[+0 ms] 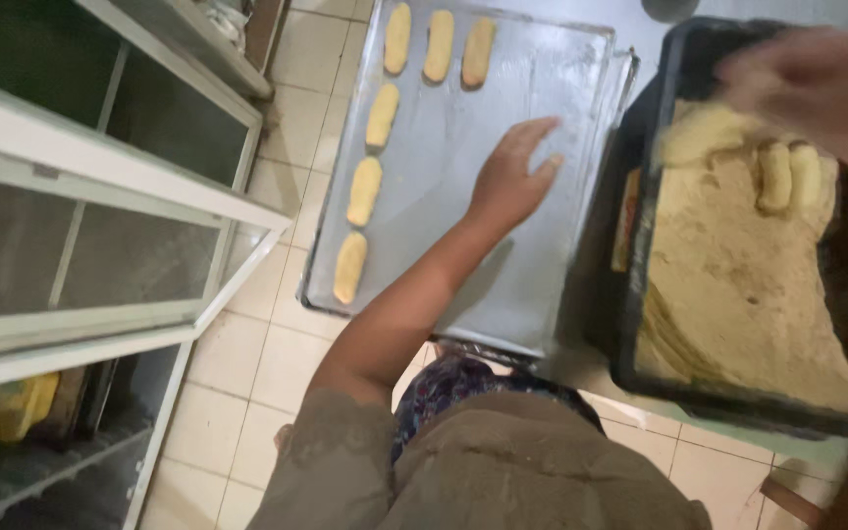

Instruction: The person takes pieces of dough, rolls and shapes them into elongated loaves by hand, coats them in a tray of breadcrumbs, and places them in rows on a baking sheet. When the sheet is filled, the person carries the tray across the bakery toward the oven area.

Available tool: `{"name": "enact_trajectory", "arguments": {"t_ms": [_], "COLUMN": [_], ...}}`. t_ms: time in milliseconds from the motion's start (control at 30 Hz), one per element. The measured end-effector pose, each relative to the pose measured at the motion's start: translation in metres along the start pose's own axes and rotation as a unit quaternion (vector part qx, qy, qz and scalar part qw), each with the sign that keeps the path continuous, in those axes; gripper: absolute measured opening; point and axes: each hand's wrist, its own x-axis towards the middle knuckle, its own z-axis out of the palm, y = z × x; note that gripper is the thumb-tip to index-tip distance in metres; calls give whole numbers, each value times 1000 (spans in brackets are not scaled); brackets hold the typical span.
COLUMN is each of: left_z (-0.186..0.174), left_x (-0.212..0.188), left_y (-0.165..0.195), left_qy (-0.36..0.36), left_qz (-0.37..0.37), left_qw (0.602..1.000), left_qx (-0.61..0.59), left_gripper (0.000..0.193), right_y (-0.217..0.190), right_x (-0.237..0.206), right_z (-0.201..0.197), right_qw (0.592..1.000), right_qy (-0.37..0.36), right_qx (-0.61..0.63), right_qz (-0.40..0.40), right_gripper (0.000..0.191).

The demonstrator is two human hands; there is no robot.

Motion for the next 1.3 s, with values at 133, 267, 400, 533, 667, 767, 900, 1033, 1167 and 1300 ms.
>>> {"name": "enact_trajectory", "arguments": {"t_ms": [133, 267, 400, 533, 667, 767, 900, 1033, 1167, 1300], "left_z": [2, 11, 12, 9, 8, 9, 14, 13, 10, 12], "left_x": [26, 41, 41, 43, 48, 49, 51, 51, 52, 55], "left_y": [-65, -92, -87, -74, -70, -70, -69, -75, -84, -90], "left_qy": [53, 47, -22, -34, -41, -53, -84, -96, -138, -160], "left_qz": [-52, -41, -70, -65, -17, -6, 2, -5, 0, -7], "left_qw": [997, 998, 997, 997, 998, 995, 989, 976, 970, 965], "left_qx": [-34, 5, 8, 25, 51, 85, 125, 194, 202, 206], "left_gripper": [57, 59, 63, 57, 61, 53, 48, 46, 58, 65], "right_y": [-86, -110, -89, -67, -54, -52, -53, -55, -50, -51], "right_x": [95, 179, 229, 252, 259, 252, 225, 197, 190, 192], "right_z": [33, 80, 115, 145, 173, 184, 202, 231, 249, 247], "right_qw": [993, 961, 952, 963, 969, 990, 976, 951, 971, 979], "right_qy": [-50, -165, -182, -151, -51, 14, 192, 280, 215, 175], "right_qx": [102, 220, 240, 216, 239, 135, 67, -46, -84, -93], "right_qz": [32, 42, 60, 58, 46, 20, -74, -121, -66, -40], "right_gripper": [31, 33, 33, 36, 30, 29, 24, 36, 45, 49]}}
